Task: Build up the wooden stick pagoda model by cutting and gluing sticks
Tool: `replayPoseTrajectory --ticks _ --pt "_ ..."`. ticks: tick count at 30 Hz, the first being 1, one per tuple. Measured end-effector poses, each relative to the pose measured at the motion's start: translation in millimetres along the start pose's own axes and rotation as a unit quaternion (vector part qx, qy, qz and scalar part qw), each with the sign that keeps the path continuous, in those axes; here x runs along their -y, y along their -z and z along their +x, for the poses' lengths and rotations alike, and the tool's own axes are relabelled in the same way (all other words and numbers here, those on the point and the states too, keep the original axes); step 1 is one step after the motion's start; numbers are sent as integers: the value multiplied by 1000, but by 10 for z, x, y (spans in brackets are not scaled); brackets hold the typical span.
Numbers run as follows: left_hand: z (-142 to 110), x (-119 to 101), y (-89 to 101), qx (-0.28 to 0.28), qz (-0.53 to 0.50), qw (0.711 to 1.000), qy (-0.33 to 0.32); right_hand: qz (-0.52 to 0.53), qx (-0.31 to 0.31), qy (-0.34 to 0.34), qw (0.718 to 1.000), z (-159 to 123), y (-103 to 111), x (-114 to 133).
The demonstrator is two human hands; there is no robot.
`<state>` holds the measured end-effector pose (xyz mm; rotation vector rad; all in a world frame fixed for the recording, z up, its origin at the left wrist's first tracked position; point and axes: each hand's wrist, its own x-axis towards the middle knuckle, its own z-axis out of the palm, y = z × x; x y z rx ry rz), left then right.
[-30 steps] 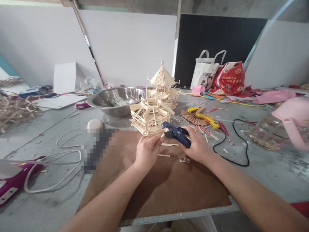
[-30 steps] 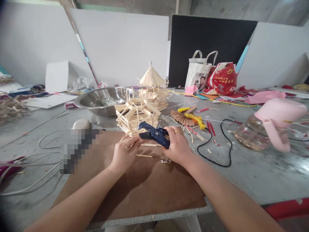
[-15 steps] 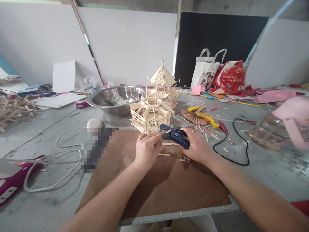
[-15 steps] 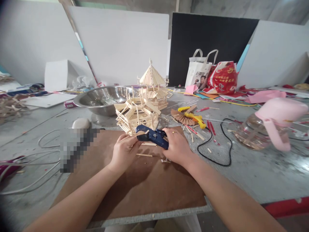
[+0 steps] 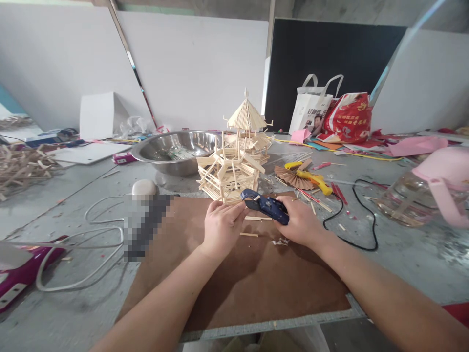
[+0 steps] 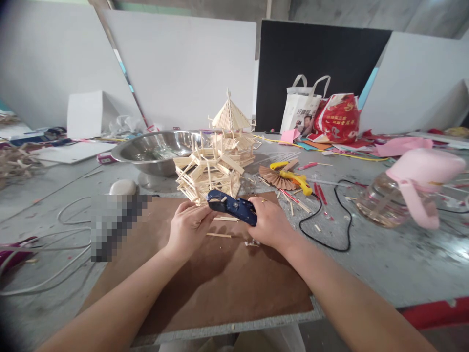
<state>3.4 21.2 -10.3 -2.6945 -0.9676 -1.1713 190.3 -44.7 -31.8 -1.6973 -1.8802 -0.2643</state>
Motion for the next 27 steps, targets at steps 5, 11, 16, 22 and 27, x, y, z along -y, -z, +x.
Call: replayPoseTrajectory --ticks 5,11,16,22,27 --pt "-12 6 -15 -16 3 1000 -4 -4 20 -12 1000 2 13 6" --pt "-29 11 -36 -24 5 1000 -2 -16 35 -31 999 8 47 24" --pt "-30 5 -23 -2 9 1000 1 -36 55 -43 997 12 66 23" --pt "-24 3 -22 26 6 1000 10 -23 75 -37 996 37 29 -11" --pt "-15 -1 -21 50 0 999 15 -9 87 -35 996 33 -12 -33"
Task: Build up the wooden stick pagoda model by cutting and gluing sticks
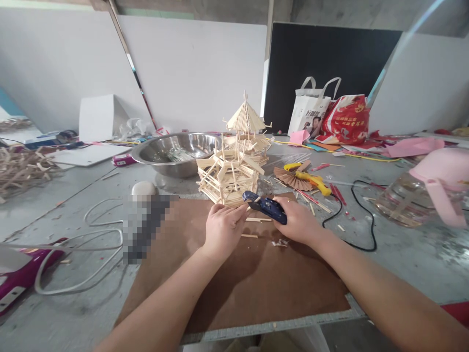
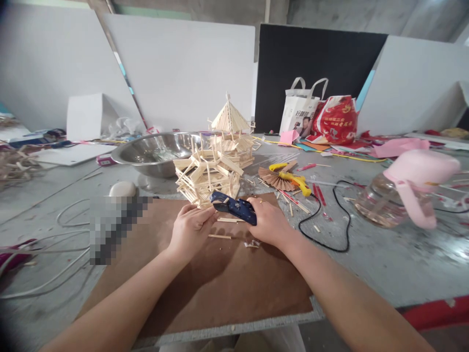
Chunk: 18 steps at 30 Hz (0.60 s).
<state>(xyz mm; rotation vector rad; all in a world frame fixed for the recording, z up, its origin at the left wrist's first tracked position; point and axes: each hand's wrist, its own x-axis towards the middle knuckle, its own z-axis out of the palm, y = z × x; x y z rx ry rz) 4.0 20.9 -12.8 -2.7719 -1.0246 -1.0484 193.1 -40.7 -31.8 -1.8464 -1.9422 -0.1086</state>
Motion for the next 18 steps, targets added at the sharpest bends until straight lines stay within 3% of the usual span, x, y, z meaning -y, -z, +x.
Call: replayPoseTrajectory --ticks 18 --pt "30 6 7 41 -115 992 -27 14 -19 20 1000 -11 20 -22"
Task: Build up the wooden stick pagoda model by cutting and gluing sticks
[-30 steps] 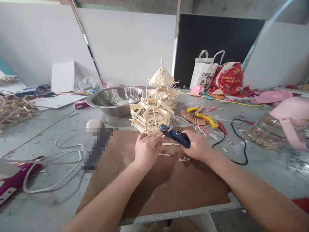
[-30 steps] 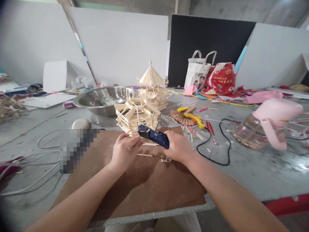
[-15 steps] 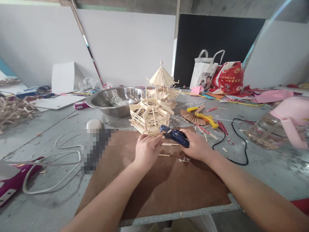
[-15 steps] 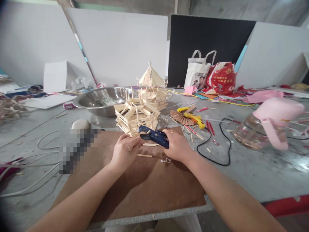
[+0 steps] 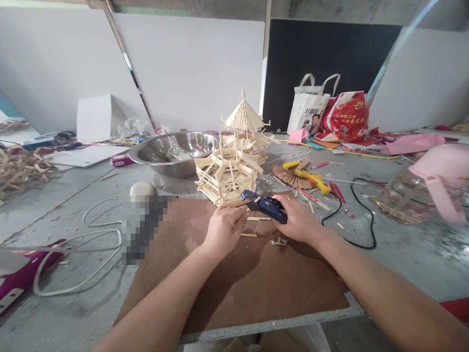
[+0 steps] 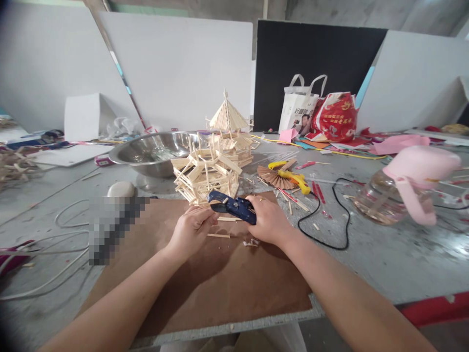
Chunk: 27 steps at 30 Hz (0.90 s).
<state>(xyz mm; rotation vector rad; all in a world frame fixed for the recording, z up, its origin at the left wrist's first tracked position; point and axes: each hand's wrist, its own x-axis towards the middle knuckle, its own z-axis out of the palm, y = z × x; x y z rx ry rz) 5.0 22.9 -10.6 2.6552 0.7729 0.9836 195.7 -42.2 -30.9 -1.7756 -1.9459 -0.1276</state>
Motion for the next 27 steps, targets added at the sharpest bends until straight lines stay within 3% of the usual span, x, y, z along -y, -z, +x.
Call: replayPoseTrajectory --ticks 13,27 --pt "12 17 37 68 -56 996 30 1 20 2 1000 1 11 -42" --pt "15 4 25 4 -14 1000 12 -15 36 -26 999 -11 41 47"
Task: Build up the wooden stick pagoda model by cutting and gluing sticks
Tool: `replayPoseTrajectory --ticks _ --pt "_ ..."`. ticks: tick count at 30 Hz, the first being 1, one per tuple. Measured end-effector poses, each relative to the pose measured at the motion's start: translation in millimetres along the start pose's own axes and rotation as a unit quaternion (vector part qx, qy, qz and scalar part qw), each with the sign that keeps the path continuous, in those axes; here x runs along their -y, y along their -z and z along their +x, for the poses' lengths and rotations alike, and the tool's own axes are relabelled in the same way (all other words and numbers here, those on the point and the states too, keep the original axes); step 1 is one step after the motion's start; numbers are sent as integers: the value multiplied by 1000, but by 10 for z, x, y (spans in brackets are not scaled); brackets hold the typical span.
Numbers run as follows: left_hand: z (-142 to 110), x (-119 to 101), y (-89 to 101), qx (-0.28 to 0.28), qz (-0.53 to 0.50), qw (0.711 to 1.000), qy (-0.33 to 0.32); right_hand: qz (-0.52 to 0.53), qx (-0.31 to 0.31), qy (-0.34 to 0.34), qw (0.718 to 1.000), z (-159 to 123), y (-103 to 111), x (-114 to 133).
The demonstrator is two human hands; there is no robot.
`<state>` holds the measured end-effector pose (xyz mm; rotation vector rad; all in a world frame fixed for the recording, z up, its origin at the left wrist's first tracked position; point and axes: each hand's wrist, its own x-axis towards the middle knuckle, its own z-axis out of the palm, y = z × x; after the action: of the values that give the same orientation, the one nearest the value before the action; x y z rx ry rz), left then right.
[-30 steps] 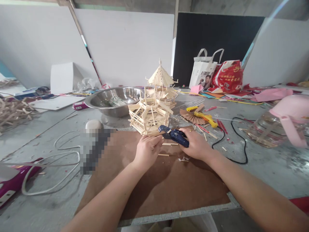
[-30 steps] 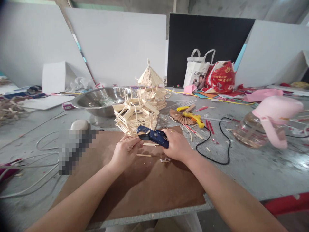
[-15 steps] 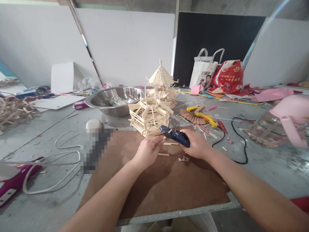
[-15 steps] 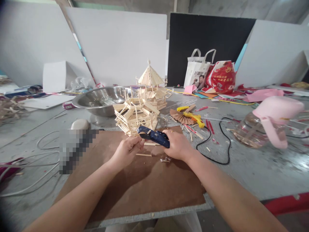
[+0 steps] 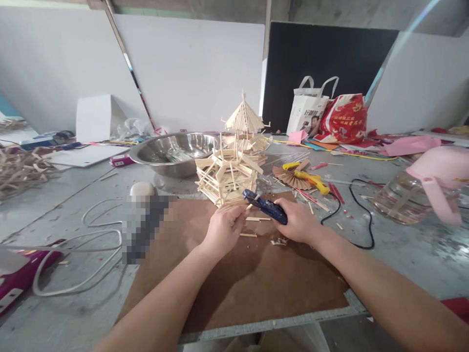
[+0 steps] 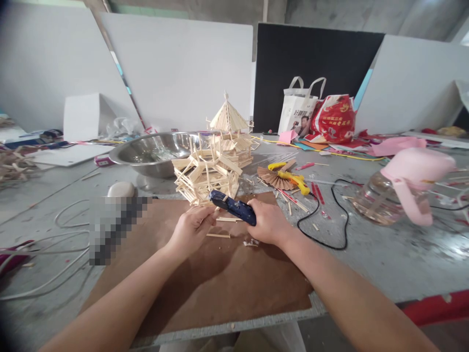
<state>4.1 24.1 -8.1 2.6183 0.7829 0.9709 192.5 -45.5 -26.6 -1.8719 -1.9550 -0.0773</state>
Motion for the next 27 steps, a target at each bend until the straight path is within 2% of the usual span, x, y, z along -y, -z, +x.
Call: replayPoseTrajectory --ticks 6,11,14,17,19,22,27 --pt "-9 0 -19 -4 -14 1000 22 -8 10 -15 1000 -5 8 19" --pt "-6 40 -54 17 -99 989 112 -10 19 -24 999 29 12 7" --pt "12 52 -57 43 -244 947 204 0 24 -36 999 41 21 -14" --pt "26 48 -39 73 -397 872 276 11 33 -47 998 32 45 -20" --pt "28 47 -24 95 -454 834 297 14 43 -48 998 22 66 -14" --pt "24 53 -11 118 -485 809 310 18 57 -47 997 10 96 -2" --pt "21 58 -1 142 -501 795 311 15 73 -50 996 0 133 8"
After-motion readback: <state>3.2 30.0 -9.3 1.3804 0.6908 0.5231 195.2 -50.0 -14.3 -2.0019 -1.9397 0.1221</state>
